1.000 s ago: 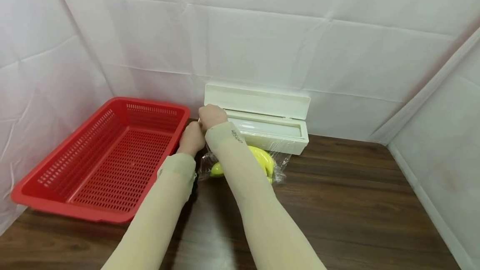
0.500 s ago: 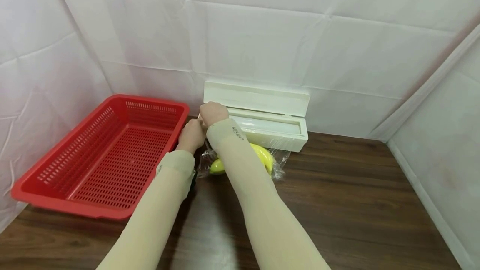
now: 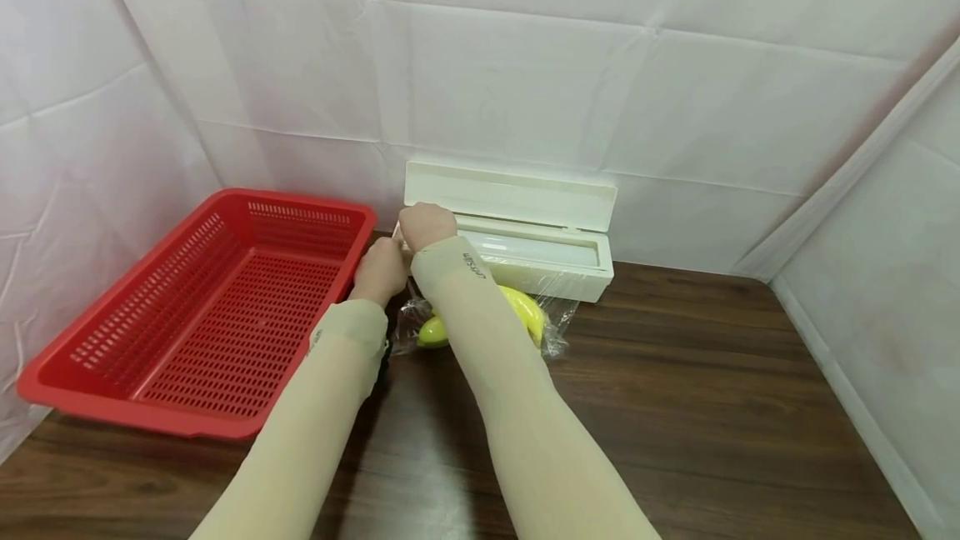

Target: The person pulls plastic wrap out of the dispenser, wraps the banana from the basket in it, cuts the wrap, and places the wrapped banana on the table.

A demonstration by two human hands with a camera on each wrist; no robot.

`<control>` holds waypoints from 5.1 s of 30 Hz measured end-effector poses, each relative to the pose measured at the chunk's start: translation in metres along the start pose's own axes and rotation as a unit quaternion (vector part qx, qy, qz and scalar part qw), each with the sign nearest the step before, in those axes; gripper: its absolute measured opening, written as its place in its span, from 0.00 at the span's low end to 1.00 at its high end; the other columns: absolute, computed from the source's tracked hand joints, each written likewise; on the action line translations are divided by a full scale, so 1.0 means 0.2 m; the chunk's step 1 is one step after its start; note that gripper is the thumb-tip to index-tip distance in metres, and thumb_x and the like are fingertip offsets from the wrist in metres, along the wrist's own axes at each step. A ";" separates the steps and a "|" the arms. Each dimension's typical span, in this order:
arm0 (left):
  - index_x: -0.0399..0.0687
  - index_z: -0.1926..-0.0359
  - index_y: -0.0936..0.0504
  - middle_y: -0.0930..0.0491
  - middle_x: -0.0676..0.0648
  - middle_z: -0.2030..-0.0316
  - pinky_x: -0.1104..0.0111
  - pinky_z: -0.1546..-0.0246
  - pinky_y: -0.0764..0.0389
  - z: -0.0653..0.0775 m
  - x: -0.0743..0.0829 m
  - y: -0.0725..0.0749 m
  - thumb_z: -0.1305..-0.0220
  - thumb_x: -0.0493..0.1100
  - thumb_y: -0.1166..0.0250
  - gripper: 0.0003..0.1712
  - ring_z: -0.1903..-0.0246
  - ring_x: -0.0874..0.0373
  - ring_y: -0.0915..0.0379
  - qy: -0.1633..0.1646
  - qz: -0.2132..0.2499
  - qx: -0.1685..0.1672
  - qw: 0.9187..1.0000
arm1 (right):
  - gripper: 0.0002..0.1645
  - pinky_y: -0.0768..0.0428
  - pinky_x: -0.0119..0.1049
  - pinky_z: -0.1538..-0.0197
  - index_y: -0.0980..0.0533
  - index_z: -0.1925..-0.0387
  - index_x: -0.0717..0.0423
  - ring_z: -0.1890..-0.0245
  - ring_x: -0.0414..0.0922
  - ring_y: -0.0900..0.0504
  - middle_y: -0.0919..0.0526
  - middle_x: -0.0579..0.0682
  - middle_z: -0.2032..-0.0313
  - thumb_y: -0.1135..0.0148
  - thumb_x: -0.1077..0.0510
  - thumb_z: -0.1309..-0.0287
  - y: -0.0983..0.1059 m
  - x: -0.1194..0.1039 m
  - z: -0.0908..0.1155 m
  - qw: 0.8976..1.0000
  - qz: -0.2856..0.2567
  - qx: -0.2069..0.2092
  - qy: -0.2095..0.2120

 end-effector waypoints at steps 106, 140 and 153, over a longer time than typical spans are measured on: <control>0.47 0.28 0.45 0.27 0.36 0.45 0.55 0.54 0.21 -0.02 -0.01 -0.03 0.32 0.46 0.43 0.35 0.52 0.43 0.23 -0.004 0.006 0.029 1.000 | 0.13 0.18 0.41 0.55 0.21 0.58 0.57 0.59 0.48 0.16 0.16 0.52 0.56 0.53 0.63 0.32 -0.04 0.10 0.03 0.999 -0.007 -0.021 -0.037; 0.48 0.27 0.47 0.29 0.36 0.42 0.55 0.53 0.22 -0.02 -0.05 -0.02 0.33 0.46 0.43 0.37 0.51 0.42 0.24 0.002 0.012 0.029 1.000 | 0.13 0.17 0.40 0.57 0.21 0.55 0.57 0.60 0.47 0.16 0.16 0.53 0.57 0.51 0.64 0.33 -0.04 0.13 0.06 0.999 0.010 -0.030 -0.031; 0.48 0.27 0.47 0.29 0.37 0.42 0.55 0.53 0.22 -0.03 -0.05 -0.03 0.33 0.47 0.42 0.38 0.52 0.42 0.24 0.004 0.014 0.029 0.999 | 0.11 0.17 0.38 0.58 0.20 0.58 0.58 0.62 0.46 0.16 0.15 0.52 0.60 0.50 0.64 0.34 -0.04 0.15 0.07 0.998 0.022 -0.042 -0.029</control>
Point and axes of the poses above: each hand's wrist, its own z-axis away from the middle knuckle, its own y-axis out of the back of the hand, x = y × z, the point moved 4 cm from there along -z, towards the middle knuckle
